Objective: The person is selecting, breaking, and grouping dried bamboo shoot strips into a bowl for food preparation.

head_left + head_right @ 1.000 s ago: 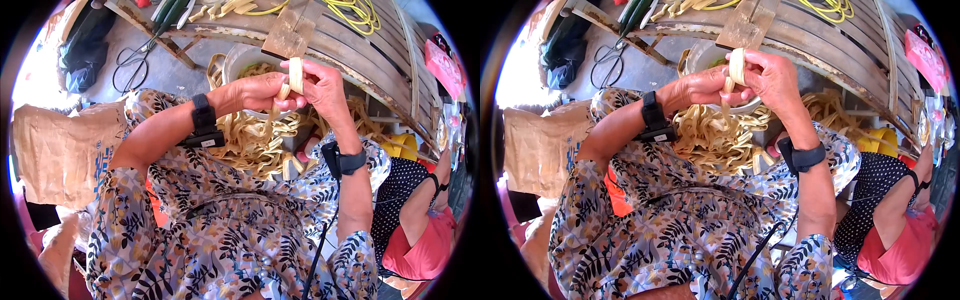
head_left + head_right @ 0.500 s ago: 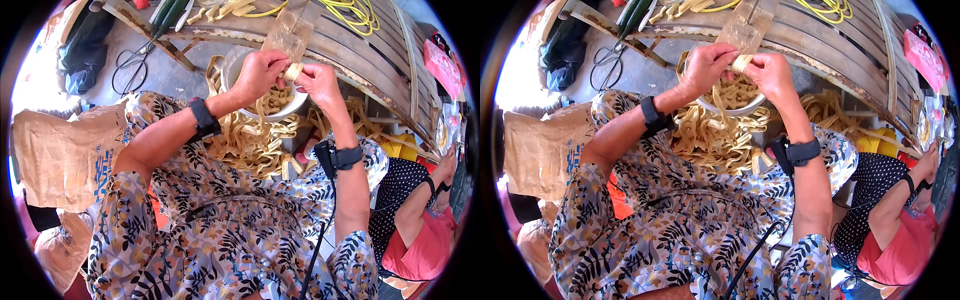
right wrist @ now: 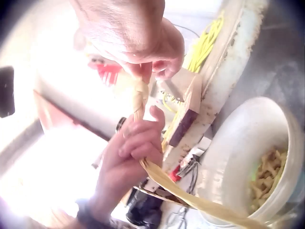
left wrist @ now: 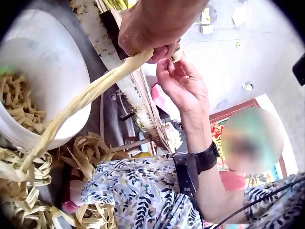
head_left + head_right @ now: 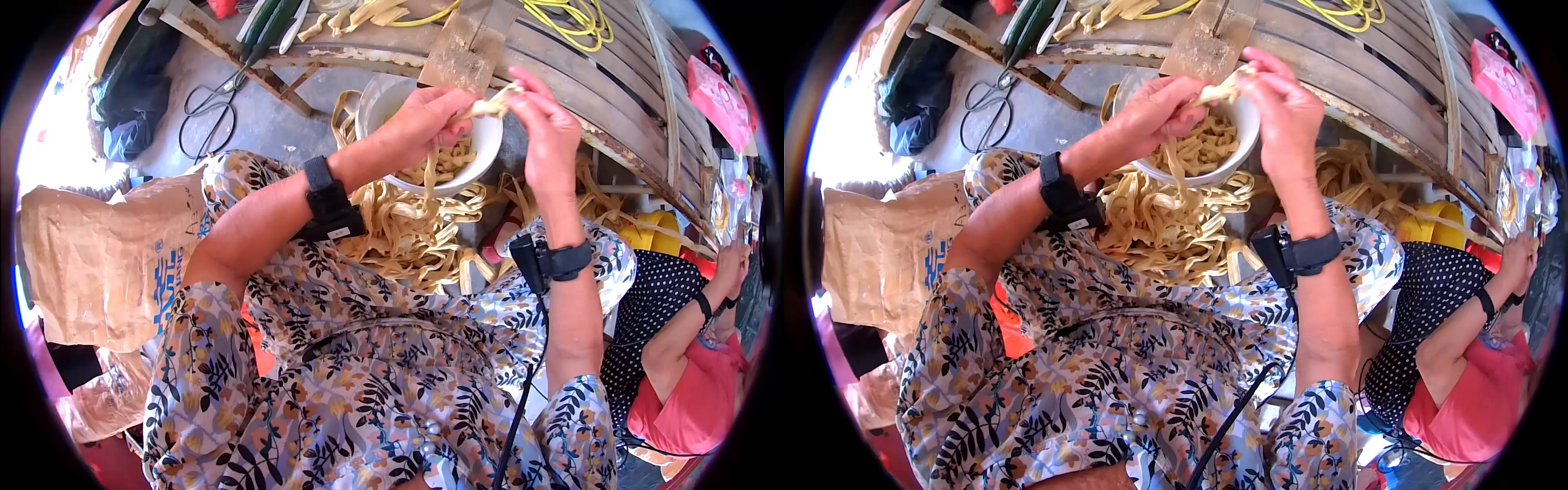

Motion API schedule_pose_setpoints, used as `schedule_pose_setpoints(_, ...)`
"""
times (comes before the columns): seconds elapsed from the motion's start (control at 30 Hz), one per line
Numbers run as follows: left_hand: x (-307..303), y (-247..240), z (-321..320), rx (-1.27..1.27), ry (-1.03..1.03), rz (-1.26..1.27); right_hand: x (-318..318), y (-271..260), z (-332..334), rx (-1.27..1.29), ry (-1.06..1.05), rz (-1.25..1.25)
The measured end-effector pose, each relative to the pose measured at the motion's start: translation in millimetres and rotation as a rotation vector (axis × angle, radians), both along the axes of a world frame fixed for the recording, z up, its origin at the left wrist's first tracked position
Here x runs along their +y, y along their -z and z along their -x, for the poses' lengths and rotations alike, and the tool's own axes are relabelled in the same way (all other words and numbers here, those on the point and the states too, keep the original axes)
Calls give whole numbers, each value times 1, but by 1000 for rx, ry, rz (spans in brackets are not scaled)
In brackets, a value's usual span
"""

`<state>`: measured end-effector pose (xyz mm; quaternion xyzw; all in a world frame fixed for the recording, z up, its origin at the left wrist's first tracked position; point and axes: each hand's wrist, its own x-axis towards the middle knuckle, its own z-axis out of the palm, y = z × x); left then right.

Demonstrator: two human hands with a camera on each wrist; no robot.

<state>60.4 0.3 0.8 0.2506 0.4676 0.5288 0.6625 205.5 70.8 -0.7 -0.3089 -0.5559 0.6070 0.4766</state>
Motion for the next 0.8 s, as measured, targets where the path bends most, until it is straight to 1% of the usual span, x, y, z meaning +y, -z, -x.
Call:
schedule_pose_setpoints(0.03,3,3,3,-111,62,-19,4,-7,-3,63,31,157)
schedule_pose_setpoints(0.13,3,-4,0,-118,125,-36,13,-8,-9,89,38,336)
schedule_pose_setpoints(0.17,3,0,2,-89,155,-60,14,-8,-9,30,-4,388)
schedule_pose_setpoints(0.27,4,18,15,-23,271,-102,14,-4,-11,-217,-145,369)
schedule_pose_setpoints(0.33,4,18,18,-18,376,-111,9,-4,-9,-286,-113,246)
schedule_pose_setpoints(0.43,2,8,14,235,334,-194,3,-4,-3,-320,-55,112)
schedule_pose_setpoints(0.53,6,4,7,354,223,-218,0,3,6,-373,-78,-64)
schedule_pose_setpoints(0.57,6,6,8,311,237,-228,-2,1,7,-329,-58,-57)
schedule_pose_setpoints(0.63,11,8,10,227,269,-259,-4,-8,8,-155,-63,81)
schedule_pose_setpoints(0.67,11,10,9,231,274,-267,-4,-10,7,-70,-64,149)
schedule_pose_setpoints(0.73,9,5,4,239,285,-284,4,-5,1,-33,-67,229)
schedule_pose_setpoints(0.8,8,3,0,373,269,-309,10,-2,-1,23,-74,313)
